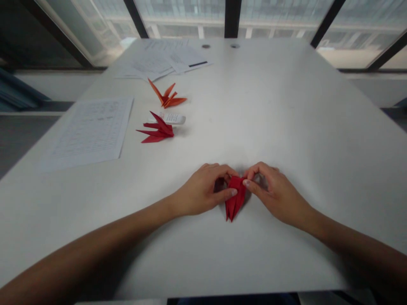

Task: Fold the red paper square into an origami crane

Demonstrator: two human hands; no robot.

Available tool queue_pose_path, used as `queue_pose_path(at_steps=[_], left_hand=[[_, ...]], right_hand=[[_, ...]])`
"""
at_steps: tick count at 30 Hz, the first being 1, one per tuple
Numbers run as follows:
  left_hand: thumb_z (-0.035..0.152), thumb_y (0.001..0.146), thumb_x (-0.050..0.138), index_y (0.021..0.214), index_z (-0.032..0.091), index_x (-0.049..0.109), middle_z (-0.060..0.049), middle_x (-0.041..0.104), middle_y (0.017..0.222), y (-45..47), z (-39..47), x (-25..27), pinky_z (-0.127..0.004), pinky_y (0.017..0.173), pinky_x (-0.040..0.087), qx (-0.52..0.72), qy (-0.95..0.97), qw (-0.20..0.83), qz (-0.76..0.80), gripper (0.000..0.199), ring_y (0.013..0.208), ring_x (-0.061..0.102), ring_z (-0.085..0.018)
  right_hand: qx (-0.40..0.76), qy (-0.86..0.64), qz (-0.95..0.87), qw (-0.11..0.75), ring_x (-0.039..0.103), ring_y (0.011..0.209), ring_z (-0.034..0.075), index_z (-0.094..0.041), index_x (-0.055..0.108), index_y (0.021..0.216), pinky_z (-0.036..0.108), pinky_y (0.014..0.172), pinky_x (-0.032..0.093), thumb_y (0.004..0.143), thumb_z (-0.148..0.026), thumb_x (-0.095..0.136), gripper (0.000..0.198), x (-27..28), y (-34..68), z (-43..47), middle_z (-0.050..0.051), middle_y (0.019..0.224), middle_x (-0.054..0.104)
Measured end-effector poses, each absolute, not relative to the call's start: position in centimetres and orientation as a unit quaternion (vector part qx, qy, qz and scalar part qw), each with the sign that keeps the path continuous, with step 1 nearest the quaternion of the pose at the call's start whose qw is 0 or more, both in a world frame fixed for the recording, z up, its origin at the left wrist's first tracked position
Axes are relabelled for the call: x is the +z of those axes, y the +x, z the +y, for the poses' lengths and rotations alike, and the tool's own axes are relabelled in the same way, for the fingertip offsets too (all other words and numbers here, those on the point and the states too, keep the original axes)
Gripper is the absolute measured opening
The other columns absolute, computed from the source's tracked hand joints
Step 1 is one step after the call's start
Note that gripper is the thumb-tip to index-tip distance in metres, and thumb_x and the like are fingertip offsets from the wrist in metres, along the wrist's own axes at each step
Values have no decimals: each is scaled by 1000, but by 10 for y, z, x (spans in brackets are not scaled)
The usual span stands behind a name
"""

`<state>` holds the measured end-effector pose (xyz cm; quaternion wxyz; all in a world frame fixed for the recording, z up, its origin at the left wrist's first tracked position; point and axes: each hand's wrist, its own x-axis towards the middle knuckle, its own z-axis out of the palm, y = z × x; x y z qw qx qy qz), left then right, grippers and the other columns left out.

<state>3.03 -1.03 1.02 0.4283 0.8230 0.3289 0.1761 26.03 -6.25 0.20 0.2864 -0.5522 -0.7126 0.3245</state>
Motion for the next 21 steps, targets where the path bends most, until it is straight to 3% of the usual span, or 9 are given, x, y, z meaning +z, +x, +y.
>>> queue_pose_path(at_steps=[3,5,7,11,21], left_hand=[[33,94,70,118,22,59,1,68,86,33,-13,8,-29,72,49,252,715,547,356,29,76,64,-15],[33,92,74,118,22,56,2,67,85,36,-16,7,-28,72,50,300,646,602,361,34,77,64,-14],[32,90,77,117,23,55,2,67,85,40,-19,6,-28,73,51,322,603,638,355,36,77,65,-14],[29,88,79,114,22,56,1,67,86,45,-24,4,-29,72,52,338,576,655,354,35,76,66,-14],[32,88,79,102,16,62,0,68,76,44,-18,5,-28,70,45,298,595,661,348,27,71,61,-14]], right_hand=[[435,-531,-644,338,63,79,19,-26,54,106,35,72,48,100,-36,61,14,4,260,-63,0,89,70],[494,-506,-615,349,66,79,18,-26,52,119,33,70,50,99,-38,63,25,6,259,-63,0,92,73],[524,-489,-610,340,69,83,19,-24,57,119,33,73,52,99,-35,63,24,7,258,-63,2,96,75],[536,-474,-606,348,72,89,21,-21,67,105,36,82,55,99,-29,61,11,5,256,-61,4,98,77],[557,-488,-538,403,75,89,22,-22,70,113,35,82,56,94,-37,70,24,2,258,-60,4,98,80]])
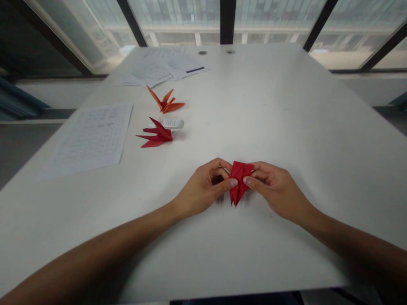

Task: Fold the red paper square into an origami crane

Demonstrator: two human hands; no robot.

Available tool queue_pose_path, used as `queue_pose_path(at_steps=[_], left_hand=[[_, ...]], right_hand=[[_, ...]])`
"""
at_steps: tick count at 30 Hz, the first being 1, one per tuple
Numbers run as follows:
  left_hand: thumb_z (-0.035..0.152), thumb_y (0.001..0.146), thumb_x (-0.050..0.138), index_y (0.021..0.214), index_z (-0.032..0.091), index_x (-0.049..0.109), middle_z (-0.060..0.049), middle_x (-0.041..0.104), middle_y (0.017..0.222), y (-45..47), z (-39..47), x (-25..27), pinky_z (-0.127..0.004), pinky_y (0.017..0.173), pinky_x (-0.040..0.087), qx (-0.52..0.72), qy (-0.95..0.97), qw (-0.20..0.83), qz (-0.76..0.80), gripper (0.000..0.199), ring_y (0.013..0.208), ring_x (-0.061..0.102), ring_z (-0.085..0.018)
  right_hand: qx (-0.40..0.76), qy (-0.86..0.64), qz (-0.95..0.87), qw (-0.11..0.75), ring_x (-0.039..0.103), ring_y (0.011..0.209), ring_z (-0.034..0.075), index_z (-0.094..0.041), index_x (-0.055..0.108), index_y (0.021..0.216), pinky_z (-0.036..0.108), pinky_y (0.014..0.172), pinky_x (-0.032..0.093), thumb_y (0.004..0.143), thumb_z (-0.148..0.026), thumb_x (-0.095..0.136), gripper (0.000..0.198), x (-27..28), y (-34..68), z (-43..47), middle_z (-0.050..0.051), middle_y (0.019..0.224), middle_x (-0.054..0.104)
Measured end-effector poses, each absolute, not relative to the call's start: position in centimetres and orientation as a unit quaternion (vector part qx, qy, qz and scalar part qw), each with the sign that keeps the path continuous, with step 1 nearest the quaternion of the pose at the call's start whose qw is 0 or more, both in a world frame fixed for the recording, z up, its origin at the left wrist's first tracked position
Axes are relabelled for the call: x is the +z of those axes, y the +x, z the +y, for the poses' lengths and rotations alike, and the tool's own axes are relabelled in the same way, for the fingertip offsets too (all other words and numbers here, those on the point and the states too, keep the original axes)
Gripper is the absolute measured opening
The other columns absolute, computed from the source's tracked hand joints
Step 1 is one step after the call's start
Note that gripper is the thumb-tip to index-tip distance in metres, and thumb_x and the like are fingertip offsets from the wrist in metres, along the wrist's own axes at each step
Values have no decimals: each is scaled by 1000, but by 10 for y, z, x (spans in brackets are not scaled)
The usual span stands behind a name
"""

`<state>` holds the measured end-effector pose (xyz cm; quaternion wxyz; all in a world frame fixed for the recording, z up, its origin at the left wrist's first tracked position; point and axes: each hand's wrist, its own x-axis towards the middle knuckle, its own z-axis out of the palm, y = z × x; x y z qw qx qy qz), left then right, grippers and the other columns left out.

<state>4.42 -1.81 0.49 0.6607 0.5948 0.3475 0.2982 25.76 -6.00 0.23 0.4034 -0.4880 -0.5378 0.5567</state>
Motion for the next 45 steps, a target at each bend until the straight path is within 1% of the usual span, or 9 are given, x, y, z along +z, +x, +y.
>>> queue_pose_path(at_steps=[11,16,18,23,29,34,37,41,45], left_hand=[[37,91,76,111,18,60,2,65,78,43,-20,3,-26,67,43,301,595,664,339,32,69,56,-12],[34,103,59,147,25,47,0,64,92,39,-18,0,-27,76,48,340,602,665,282,46,81,59,-12],[32,104,58,151,28,45,-3,66,103,38,-17,-2,-28,78,49,342,620,656,263,49,86,61,-14],[34,103,60,128,25,68,-9,64,113,37,-18,-3,-33,84,51,333,687,588,267,28,95,62,-18],[31,97,67,127,27,69,-11,54,127,34,-21,2,-28,77,52,336,746,517,252,30,102,59,-19],[30,97,68,108,18,72,-7,64,97,38,-24,2,-30,76,49,350,739,509,268,17,86,61,-16],[37,98,67,99,16,70,-3,63,85,39,-24,4,-27,67,45,345,697,540,321,22,73,57,-13],[44,99,64,103,15,65,1,62,73,39,-24,7,-25,60,43,324,636,600,361,30,63,54,-11],[44,93,73,103,15,64,-1,66,76,39,-24,7,-25,62,47,325,605,634,354,32,63,58,-11]], right_hand=[[598,-492,-485,407,71,80,19,-21,71,98,34,77,51,87,-35,77,19,1,258,-59,4,87,79],[639,-487,-397,445,70,74,18,-24,60,130,35,80,51,84,-34,82,51,3,258,-58,-2,74,76],[675,-468,-360,443,67,71,17,-26,55,139,33,78,51,83,-30,82,62,6,258,-57,-4,71,73],[745,-440,-277,418,61,69,12,-25,67,127,25,66,48,78,-21,82,52,10,257,-56,0,85,74],[785,-415,-254,384,59,65,12,-20,73,116,24,60,49,83,-26,78,34,11,255,-56,4,87,72],[795,-403,-268,365,59,58,13,-19,70,110,26,58,47,93,-31,67,21,9,253,-58,2,71,70],[757,-420,-327,378,56,53,12,-20,66,101,27,55,43,100,-41,59,22,7,254,-57,0,64,66],[623,-466,-482,403,57,64,12,-23,65,108,28,62,44,103,-46,56,25,7,258,-56,-1,78,67],[545,-495,-545,401,57,73,14,-24,64,111,30,70,47,100,-42,63,22,7,257,-59,-1,86,66]])
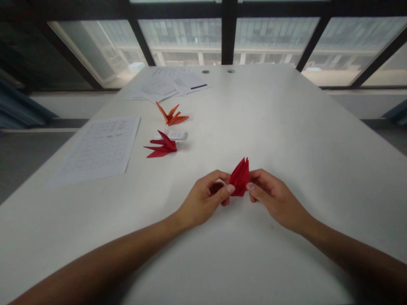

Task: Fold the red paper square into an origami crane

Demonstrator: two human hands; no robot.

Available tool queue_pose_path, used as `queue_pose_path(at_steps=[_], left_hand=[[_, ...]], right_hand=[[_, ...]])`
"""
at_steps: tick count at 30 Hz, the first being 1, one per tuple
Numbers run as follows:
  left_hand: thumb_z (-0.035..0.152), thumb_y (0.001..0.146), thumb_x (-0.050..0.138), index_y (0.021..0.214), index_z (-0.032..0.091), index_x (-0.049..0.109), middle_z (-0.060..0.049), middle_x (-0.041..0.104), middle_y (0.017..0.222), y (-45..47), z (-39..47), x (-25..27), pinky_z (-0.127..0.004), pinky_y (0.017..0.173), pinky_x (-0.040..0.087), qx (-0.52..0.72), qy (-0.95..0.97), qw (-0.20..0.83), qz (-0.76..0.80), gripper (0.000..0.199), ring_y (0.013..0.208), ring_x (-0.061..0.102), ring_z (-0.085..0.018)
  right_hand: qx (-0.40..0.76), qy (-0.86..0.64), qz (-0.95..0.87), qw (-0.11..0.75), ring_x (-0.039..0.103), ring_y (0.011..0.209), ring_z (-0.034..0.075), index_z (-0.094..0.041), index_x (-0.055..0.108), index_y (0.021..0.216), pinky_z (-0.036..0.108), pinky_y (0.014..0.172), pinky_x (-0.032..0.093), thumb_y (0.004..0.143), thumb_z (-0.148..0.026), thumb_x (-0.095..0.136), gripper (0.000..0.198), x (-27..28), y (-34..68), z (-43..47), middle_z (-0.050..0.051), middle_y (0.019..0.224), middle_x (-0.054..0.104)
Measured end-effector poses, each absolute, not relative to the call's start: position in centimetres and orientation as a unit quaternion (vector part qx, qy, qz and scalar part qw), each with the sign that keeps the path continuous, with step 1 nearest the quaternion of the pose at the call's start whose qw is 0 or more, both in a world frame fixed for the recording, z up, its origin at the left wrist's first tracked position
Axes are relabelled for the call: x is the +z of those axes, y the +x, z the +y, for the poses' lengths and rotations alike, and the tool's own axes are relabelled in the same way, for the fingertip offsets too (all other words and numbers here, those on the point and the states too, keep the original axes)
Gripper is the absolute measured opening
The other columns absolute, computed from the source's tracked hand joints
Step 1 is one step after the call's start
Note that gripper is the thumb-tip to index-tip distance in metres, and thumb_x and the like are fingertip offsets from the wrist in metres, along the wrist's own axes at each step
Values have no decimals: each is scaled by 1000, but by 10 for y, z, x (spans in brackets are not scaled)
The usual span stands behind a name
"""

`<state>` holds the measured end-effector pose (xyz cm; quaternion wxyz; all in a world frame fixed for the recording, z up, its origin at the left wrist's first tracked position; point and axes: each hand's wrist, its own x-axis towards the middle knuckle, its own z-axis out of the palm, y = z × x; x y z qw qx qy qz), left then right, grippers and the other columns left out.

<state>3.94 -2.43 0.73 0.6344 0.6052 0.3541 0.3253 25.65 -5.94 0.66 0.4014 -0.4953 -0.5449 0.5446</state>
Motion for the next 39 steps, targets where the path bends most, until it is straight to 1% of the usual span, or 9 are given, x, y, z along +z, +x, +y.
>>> queue_pose_path(at_steps=[5,9,13,16,20,24,29,36,39], left_hand=[[41,96,69,104,15,65,-7,72,91,41,-27,5,-29,71,54,317,601,682,270,27,74,67,-15],[35,89,79,106,16,63,-6,71,91,43,-28,0,-32,77,55,323,610,667,280,30,82,69,-18],[30,88,80,108,16,61,-7,70,94,42,-28,-2,-36,82,56,323,621,656,281,31,86,69,-20],[29,89,78,110,17,61,-8,68,100,42,-29,0,-37,85,56,332,640,638,272,29,88,67,-19],[32,93,73,107,17,61,-10,69,107,42,-28,2,-35,82,56,337,636,641,268,24,90,67,-20],[35,95,70,110,16,62,-12,71,107,42,-28,3,-37,84,56,327,627,657,261,25,92,68,-21],[34,88,79,105,16,63,-10,72,105,43,-28,3,-36,84,57,333,608,669,269,29,89,69,-19],[32,91,75,100,15,65,-8,74,98,46,-26,2,-33,84,56,369,577,659,313,22,88,70,-19],[29,92,73,97,15,63,-5,71,91,47,-26,1,-30,79,54,384,577,633,344,18,83,67,-16]], right_hand=[[548,-502,-500,445,60,70,14,-24,60,101,30,65,47,93,-37,71,19,3,251,-62,-2,82,67],[535,-511,-498,453,57,66,13,-23,59,89,29,62,46,91,-34,73,18,4,250,-62,-3,77,64],[534,-506,-502,455,59,67,13,-23,59,91,29,63,47,92,-31,71,15,5,247,-63,-2,80,65],[548,-490,-486,473,62,68,13,-24,57,93,28,63,49,90,-29,74,18,3,245,-63,-3,82,66],[568,-478,-474,474,65,71,14,-24,55,92,29,64,51,90,-31,75,22,-2,245,-63,-3,83,67],[571,-473,-476,473,64,70,14,-24,54,92,29,64,51,93,-34,73,21,-3,244,-65,-2,83,68],[559,-478,-479,478,64,72,15,-24,55,92,30,67,53,92,-33,73,20,-1,244,-65,-2,83,67],[541,-474,-496,487,66,87,17,-25,59,98,32,80,54,92,-32,72,17,-2,247,-66,0,95,67],[551,-472,-495,478,66,86,17,-25,59,100,33,80,54,92,-31,73,17,-2,247,-67,0,94,68]])
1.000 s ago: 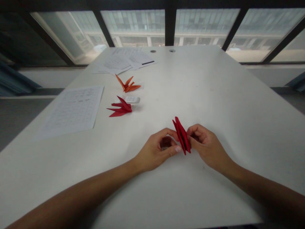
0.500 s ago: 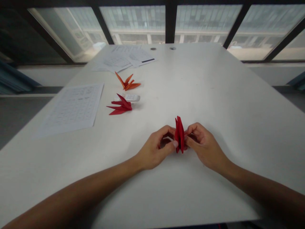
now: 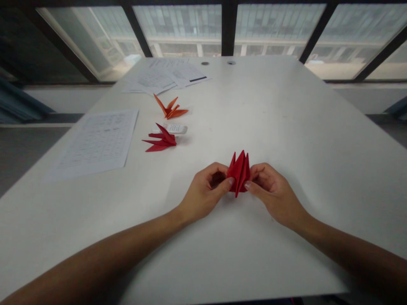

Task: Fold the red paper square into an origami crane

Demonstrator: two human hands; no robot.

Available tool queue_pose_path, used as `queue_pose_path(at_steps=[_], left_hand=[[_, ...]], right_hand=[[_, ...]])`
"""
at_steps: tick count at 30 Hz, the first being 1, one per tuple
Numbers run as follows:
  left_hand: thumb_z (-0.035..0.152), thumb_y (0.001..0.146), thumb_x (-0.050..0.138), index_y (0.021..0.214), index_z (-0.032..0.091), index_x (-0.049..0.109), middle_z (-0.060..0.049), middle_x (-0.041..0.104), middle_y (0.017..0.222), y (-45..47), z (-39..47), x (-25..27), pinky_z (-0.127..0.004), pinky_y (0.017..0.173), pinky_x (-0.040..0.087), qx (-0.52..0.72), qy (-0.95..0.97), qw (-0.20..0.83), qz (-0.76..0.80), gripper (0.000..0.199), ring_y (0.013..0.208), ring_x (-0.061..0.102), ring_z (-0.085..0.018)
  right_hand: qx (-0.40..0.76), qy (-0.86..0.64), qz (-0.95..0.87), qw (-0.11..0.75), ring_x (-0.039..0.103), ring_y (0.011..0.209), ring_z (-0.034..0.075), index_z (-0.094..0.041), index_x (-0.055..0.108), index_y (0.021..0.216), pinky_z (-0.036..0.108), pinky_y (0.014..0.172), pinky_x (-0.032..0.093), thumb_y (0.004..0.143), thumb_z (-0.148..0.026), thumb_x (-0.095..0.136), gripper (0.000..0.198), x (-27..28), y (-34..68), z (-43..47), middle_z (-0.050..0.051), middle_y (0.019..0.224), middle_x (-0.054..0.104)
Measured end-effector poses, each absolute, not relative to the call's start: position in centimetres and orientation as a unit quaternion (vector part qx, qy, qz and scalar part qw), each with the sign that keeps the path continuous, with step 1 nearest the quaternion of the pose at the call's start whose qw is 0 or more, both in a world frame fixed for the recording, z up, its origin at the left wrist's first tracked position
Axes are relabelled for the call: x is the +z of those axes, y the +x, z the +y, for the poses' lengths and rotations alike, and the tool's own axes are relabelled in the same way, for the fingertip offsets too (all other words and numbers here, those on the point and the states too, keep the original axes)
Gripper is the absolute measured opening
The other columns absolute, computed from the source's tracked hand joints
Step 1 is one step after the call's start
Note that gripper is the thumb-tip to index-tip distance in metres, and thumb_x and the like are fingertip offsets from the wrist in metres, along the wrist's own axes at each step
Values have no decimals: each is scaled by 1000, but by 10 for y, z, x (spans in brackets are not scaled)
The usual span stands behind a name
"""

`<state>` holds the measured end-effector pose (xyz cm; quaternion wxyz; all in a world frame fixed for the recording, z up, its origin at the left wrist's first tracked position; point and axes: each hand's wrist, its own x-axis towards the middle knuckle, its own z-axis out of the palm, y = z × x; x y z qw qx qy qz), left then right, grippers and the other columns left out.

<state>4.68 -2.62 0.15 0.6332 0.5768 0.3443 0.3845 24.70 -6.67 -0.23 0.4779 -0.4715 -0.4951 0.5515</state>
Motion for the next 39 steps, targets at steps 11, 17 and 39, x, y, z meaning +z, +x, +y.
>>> queue_pose_path(at_steps=[11,17,39], left_hand=[[16,88,72,115,24,45,4,60,88,51,-32,-6,-26,75,53,451,593,568,349,39,78,64,-12],[17,88,75,120,24,49,3,62,90,51,-31,-8,-27,80,55,442,581,601,326,43,84,64,-13],[31,87,80,95,17,63,-4,69,96,43,-20,-3,-34,87,54,375,586,625,353,23,90,66,-18]], right_hand=[[535,-463,-509,490,70,95,21,-28,52,101,40,88,56,85,-33,82,35,-4,237,-73,3,103,72],[483,-504,-504,509,69,94,20,-28,53,107,39,88,56,88,-26,76,30,-7,238,-71,2,101,71],[323,-466,-688,454,64,84,16,-23,66,94,31,80,49,102,-30,61,11,1,261,-59,1,90,68]])
